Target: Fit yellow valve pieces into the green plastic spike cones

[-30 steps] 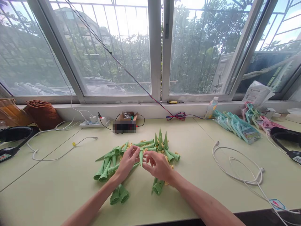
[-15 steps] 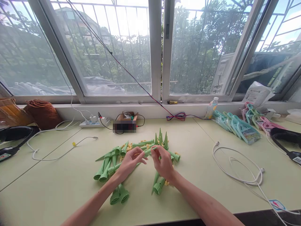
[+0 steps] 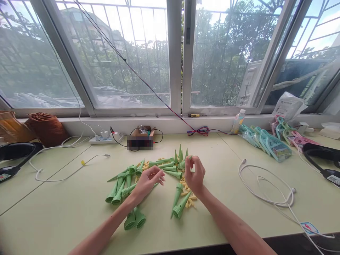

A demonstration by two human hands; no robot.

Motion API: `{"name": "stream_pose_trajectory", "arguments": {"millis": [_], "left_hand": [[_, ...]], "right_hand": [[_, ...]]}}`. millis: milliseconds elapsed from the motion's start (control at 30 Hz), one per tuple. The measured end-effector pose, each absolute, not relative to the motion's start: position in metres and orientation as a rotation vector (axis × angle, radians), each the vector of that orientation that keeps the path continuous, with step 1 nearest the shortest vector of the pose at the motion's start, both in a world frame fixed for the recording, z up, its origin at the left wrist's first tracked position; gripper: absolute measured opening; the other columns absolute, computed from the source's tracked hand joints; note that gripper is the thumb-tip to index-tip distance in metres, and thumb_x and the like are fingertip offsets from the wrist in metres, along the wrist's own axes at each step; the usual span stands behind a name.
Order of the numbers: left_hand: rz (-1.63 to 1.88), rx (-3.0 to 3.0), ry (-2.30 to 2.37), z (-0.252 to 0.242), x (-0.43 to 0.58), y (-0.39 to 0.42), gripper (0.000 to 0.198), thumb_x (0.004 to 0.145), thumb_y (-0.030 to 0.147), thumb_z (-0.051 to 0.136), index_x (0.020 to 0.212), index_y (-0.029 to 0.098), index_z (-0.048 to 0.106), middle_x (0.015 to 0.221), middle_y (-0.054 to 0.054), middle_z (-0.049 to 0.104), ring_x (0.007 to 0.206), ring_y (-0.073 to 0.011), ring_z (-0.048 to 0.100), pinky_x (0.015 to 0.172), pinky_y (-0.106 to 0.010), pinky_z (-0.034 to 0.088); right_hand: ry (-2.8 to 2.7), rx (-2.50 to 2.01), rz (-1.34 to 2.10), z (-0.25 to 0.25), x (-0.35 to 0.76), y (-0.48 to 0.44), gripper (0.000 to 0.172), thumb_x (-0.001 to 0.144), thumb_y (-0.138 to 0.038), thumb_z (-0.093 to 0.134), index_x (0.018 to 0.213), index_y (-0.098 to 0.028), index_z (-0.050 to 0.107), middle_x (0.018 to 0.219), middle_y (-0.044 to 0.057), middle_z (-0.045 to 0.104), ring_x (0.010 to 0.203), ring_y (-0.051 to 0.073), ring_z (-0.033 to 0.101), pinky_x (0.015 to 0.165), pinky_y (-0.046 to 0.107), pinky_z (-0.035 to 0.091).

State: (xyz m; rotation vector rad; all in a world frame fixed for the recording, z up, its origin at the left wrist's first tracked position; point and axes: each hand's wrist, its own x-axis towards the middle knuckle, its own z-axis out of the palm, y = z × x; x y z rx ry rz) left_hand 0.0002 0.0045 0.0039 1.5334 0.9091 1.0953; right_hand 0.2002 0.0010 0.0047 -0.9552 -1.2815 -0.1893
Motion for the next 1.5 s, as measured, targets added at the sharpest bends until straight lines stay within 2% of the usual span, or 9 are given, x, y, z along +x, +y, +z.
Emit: {"name": "stream_pose_trajectory", "arguments": {"millis": [233,400,633,1100,1500], "left_hand": [[1.088,1.539,0.912,0.005,0.001,0.004,0.032,0.088,0.044,0.065,0.079,0.013,0.061,0.075,-0.004,0.064,0.068,-0.0176,0.066,0.061,-0.032,0.059],[1.082,1.545,0.917,0.006,0.001,0.003,0.033,0.088,0.045,0.064,0.079,0.013,0.061,0.075,-0.004,0.064,0.067,-0.0173,0.066,0.061,-0.032,0.059],[1.080,1.554,0.916,0.003,0.001,0.004,0.033,0.089,0.045,0.064,0.078,0.013,0.061,0.074,-0.004,0.064,0.066,-0.0172,0.066,0.060,-0.031,0.059],[1.061,1.574,0.931,0.006,0.001,0.003,0.033,0.088,0.046,0.064,0.078,0.014,0.062,0.074,-0.005,0.065,0.067,-0.0173,0.065,0.060,-0.030,0.058],[1.058,1.595,0.937,0.004,0.001,0.004,0.033,0.089,0.046,0.063,0.078,0.015,0.063,0.074,-0.005,0.067,0.067,-0.0179,0.066,0.060,-0.031,0.058]], "right_hand": [[-1.168,-1.012,-0.374,0.004,0.219,0.020,0.016,0.100,-0.023,0.048,0.086,-0.019,0.054,0.075,0.002,0.061,0.055,0.012,0.045,0.057,0.025,0.042],[-1.173,-1.032,-0.394,-0.001,0.227,0.027,0.016,0.100,-0.025,0.047,0.089,-0.018,0.056,0.079,0.004,0.064,0.057,0.013,0.051,0.059,0.025,0.044],[-1.262,-1.053,-0.350,-0.006,0.230,0.032,0.017,0.101,-0.026,0.045,0.093,-0.018,0.058,0.085,0.006,0.067,0.063,0.014,0.058,0.059,0.025,0.046],[-1.361,-1.095,-0.288,-0.010,0.232,0.039,0.019,0.102,-0.031,0.045,0.099,-0.018,0.058,0.078,0.004,0.064,0.064,0.016,0.058,0.062,0.027,0.048],[-1.406,-1.118,-0.231,-0.007,0.232,0.038,0.027,0.103,-0.033,0.041,0.102,-0.016,0.062,0.082,0.006,0.066,0.067,0.017,0.059,0.060,0.027,0.049]]}}
